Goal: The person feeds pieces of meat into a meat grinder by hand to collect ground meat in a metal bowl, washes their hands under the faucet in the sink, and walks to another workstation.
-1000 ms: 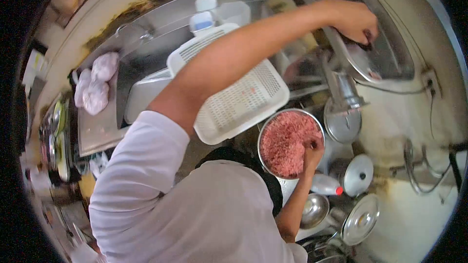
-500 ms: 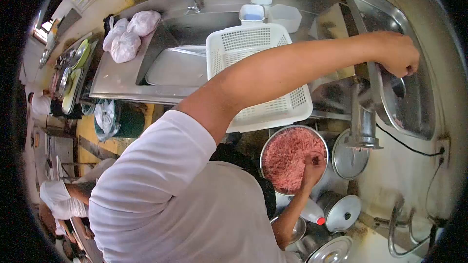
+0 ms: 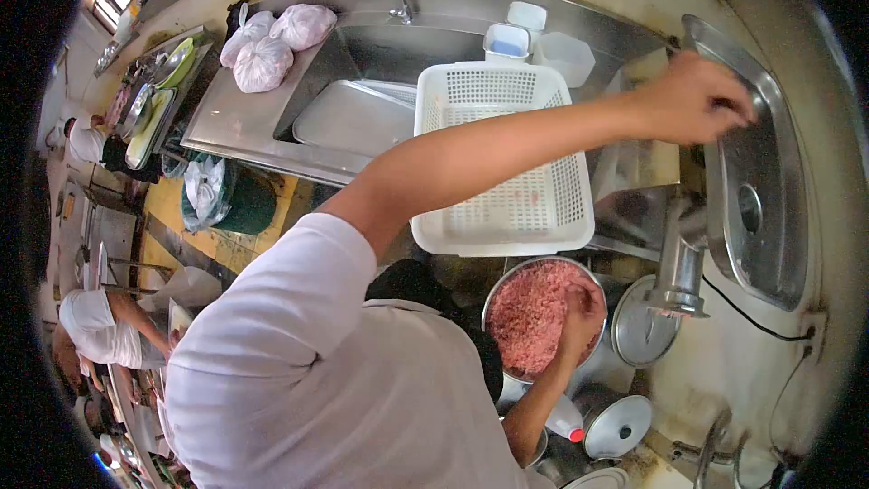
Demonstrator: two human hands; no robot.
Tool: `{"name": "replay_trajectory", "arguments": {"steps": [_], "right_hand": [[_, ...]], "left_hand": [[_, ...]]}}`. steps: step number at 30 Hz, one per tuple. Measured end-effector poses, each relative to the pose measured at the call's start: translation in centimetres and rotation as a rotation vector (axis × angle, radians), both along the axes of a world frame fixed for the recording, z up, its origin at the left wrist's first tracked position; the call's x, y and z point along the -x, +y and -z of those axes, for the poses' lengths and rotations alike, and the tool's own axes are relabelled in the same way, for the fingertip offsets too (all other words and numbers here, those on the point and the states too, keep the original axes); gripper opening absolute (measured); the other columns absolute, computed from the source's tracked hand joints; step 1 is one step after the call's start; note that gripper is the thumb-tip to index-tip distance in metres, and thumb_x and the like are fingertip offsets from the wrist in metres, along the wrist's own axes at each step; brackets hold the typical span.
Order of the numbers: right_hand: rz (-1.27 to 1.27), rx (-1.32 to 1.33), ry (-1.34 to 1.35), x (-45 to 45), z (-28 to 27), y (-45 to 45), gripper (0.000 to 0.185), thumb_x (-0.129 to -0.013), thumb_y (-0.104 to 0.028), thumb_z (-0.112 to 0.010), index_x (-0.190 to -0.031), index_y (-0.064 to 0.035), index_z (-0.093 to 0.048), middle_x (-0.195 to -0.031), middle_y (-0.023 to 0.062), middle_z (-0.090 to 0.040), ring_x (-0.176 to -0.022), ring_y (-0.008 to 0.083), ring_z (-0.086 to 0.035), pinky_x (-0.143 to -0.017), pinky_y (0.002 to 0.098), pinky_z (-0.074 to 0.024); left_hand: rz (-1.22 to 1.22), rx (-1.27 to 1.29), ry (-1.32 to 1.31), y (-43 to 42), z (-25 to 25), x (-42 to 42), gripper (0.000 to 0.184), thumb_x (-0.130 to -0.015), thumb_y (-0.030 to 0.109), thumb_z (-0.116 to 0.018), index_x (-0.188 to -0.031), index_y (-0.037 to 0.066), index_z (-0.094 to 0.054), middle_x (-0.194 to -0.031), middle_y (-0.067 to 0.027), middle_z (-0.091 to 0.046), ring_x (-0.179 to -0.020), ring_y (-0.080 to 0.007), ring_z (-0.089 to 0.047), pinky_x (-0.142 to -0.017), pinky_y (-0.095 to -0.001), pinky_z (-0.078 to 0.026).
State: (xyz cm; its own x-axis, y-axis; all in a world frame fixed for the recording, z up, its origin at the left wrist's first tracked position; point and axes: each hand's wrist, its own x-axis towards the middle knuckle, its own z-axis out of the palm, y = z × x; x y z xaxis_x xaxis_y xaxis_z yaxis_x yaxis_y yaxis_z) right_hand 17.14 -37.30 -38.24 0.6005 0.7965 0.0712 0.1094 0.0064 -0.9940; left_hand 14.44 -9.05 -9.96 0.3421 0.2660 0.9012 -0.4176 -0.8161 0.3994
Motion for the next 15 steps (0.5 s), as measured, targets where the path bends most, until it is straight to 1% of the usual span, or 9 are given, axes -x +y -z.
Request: {"name": "replay_trajectory", "arguments": {"steps": [3, 4, 6, 7, 8, 9, 10, 12, 15], "right_hand": [[0.034, 0.002, 0.018, 1.3, -1.3, 0.6, 0.013, -0.091, -0.002, -0.067, -0.104, -0.0017, -0.069, -0.098, 0.0039, -0.069, -0.087, 0.0107, -0.062, -0.079, 0.0259, -0.052], [0.05, 0.026, 0.011, 1.8, -1.7, 0.8, 0.012, -0.092, -0.003, -0.067, -0.104, -0.0021, -0.069, -0.098, 0.0039, -0.07, -0.087, 0.0109, -0.063, -0.078, 0.0258, -0.0525], [0.081, 0.017, 0.021, 3.3, -2.6, 1.6, 0.011, -0.093, -0.004, -0.067, -0.103, -0.0024, -0.069, -0.098, 0.0039, -0.07, -0.087, 0.0113, -0.063, -0.077, 0.026, -0.0533], [0.101, 0.003, 0.035, 4.2, -3.2, 2.2, 0.01, -0.093, -0.004, -0.067, -0.103, -0.0027, -0.069, -0.098, 0.0038, -0.07, -0.086, 0.0117, -0.064, -0.075, 0.0263, -0.054], [0.112, 0.008, 0.029, 5.2, -4.0, 2.8, 0.01, -0.093, -0.004, -0.067, -0.103, -0.0027, -0.069, -0.098, 0.0038, -0.07, -0.086, 0.0117, -0.064, -0.075, 0.0263, -0.054], [0.131, -0.012, 0.06, 6.4, -5.0, 3.6, 0.01, -0.093, -0.001, -0.066, -0.102, -0.0008, -0.069, -0.1, 0.0057, -0.068, -0.086, 0.013, -0.063, -0.074, 0.0271, -0.0553], [0.153, -0.031, 0.094, 7.8, -5.8, 4.7, 0.01, -0.093, 0.002, -0.064, -0.101, 0.0011, -0.069, -0.102, 0.0075, -0.065, -0.086, 0.0143, -0.063, -0.073, 0.0279, -0.0565], [0.236, -0.024, 0.048, 10.7, -6.9, 7.4, 0.008, -0.092, 0.002, -0.064, -0.099, 0.001, -0.068, -0.096, 0.0072, -0.064, -0.084, 0.0144, -0.063, -0.073, 0.0277, -0.0561], [0.222, -0.075, 0.01, 15.7, -9.6, 12.6, 0.004, -0.092, 0.002, -0.063, -0.095, 0.0, -0.066, -0.093, 0.0088, -0.066, -0.083, 0.0152, -0.063, -0.072, 0.0271, -0.0556]], "left_hand": [[-0.131, 0.061, -0.122, 4.6, 4.1, 7.1, 0.017, -0.081, 0.006, -0.07, -0.096, 0.006, -0.077, -0.091, -0.0111, -0.074, -0.08, -0.0212, -0.072, -0.07, -0.0322, -0.056], [-0.233, 0.181, -0.074, 7.0, 6.4, 9.2, 0.016, -0.085, 0.004, -0.069, -0.099, 0.005, -0.076, -0.096, -0.0098, -0.075, -0.083, -0.0178, -0.071, -0.073, -0.0303, -0.057], [-0.282, 0.411, 0.041, 11.3, 9.2, 15.9, 0.018, -0.088, 0.001, -0.068, -0.104, 0.005, -0.075, -0.1, -0.0064, -0.075, -0.089, -0.0141, -0.07, -0.075, -0.0293, -0.058], [-0.424, 0.411, 0.088, 15.1, 12.3, 18.7, 0.022, -0.089, 0.0, -0.067, -0.109, 0.003, -0.073, -0.099, -0.0063, -0.074, -0.09, -0.0135, -0.069, -0.073, -0.0299, -0.058], [-0.37, 0.721, 0.099, 18.8, 15.5, 21.6, 0.023, -0.09, 0.001, -0.065, -0.112, 0.004, -0.071, -0.099, -0.0059, -0.074, -0.091, -0.0147, -0.069, -0.071, -0.0303, -0.059], [-0.379, 1.028, 0.08, 20.6, 16.3, 24.8, 0.024, -0.09, 0.004, -0.066, -0.113, 0.004, -0.07, -0.1, -0.0056, -0.073, -0.088, -0.0153, -0.069, -0.07, -0.0298, -0.058], [-0.397, 1.145, 0.004, 23.1, 18.7, 27.9, 0.022, -0.09, 0.007, -0.065, -0.112, 0.006, -0.07, -0.1, -0.0056, -0.073, -0.085, -0.0154, -0.068, -0.069, -0.0302, -0.059], [-0.403, 1.293, -0.045, 30.9, 26.8, 34.4, 0.022, -0.09, 0.006, -0.063, -0.111, 0.007, -0.069, -0.099, -0.0059, -0.072, -0.081, -0.0146, -0.067, -0.068, -0.0314, -0.059], [-0.461, 1.405, -0.119, 38.8, 35.4, 42.4, 0.019, -0.092, 0.007, -0.059, -0.107, 0.009, -0.069, -0.094, -0.0045, -0.072, -0.077, -0.0145, -0.066, -0.062, -0.0344, -0.058]]}}
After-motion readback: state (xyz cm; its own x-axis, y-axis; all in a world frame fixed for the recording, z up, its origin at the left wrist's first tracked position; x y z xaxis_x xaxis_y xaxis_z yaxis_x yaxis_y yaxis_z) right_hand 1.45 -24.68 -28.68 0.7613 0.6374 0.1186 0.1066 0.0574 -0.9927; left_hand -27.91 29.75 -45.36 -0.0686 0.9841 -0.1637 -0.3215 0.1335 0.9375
